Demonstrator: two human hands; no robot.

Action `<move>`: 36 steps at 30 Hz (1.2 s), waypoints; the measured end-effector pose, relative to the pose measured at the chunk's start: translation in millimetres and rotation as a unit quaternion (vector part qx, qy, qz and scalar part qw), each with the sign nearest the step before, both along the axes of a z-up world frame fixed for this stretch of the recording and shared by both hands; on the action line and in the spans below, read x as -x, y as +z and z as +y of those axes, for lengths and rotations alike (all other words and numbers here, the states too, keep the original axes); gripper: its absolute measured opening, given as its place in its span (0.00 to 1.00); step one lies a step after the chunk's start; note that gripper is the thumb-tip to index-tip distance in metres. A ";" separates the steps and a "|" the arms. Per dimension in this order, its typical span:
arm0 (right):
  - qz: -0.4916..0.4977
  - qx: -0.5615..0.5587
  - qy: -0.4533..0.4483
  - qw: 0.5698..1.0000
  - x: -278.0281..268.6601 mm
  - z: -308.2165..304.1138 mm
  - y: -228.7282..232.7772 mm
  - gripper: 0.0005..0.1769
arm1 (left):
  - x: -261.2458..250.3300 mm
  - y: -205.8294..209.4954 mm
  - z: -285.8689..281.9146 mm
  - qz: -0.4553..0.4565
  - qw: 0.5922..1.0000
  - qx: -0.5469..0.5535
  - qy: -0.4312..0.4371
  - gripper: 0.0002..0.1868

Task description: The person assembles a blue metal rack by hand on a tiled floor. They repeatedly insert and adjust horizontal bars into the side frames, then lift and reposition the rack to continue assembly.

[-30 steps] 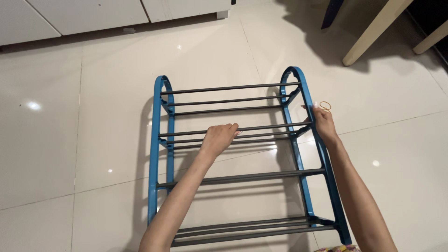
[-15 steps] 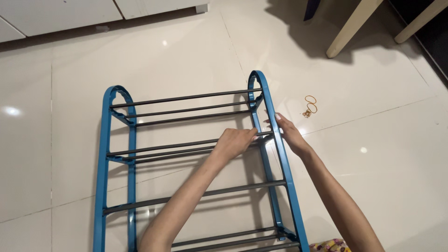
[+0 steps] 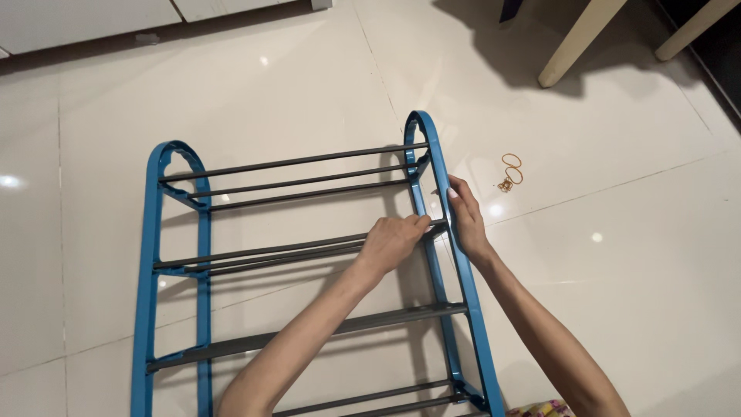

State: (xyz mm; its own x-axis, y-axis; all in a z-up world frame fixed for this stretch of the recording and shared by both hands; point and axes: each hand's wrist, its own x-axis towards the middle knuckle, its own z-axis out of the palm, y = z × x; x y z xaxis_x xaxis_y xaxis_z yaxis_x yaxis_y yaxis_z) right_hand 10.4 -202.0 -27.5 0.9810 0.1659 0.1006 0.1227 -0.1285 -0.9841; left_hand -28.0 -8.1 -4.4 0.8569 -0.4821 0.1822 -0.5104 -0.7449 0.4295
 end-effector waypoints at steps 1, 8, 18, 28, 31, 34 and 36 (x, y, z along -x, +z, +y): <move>0.005 -0.002 -0.003 1.000 1.2 -0.1 -1.0 0.25 | 0.5 -0.3 -1.0 0.004 1.000 -0.007 0.002 0.05; 0.046 -0.055 -0.028 0.997 1.9 1.9 -4.8 0.25 | -3.6 18.3 -4.2 0.122 0.990 0.060 0.032 0.08; -0.044 0.065 -0.009 0.997 -8.7 -7.5 10.2 0.30 | -16.9 -5.0 -4.5 0.008 0.998 0.050 -0.029 0.07; -0.089 0.446 -0.129 0.881 -9.9 36.6 48.2 0.27 | -19.0 18.9 1.0 0.012 1.000 -0.009 0.020 0.12; -0.090 0.457 -0.125 0.876 -4.6 36.5 55.6 0.27 | -12.0 15.3 29.4 -0.025 1.000 -0.017 0.005 0.10; -0.096 0.455 -0.127 0.876 -1.7 34.6 59.8 0.26 | -6.5 8.0 70.6 -0.051 0.998 -0.040 0.025 0.04; -0.104 0.448 -0.135 0.878 -0.9 35.9 59.4 0.26 | 0.4 4.5 100.6 -0.020 0.996 -0.075 0.053 0.04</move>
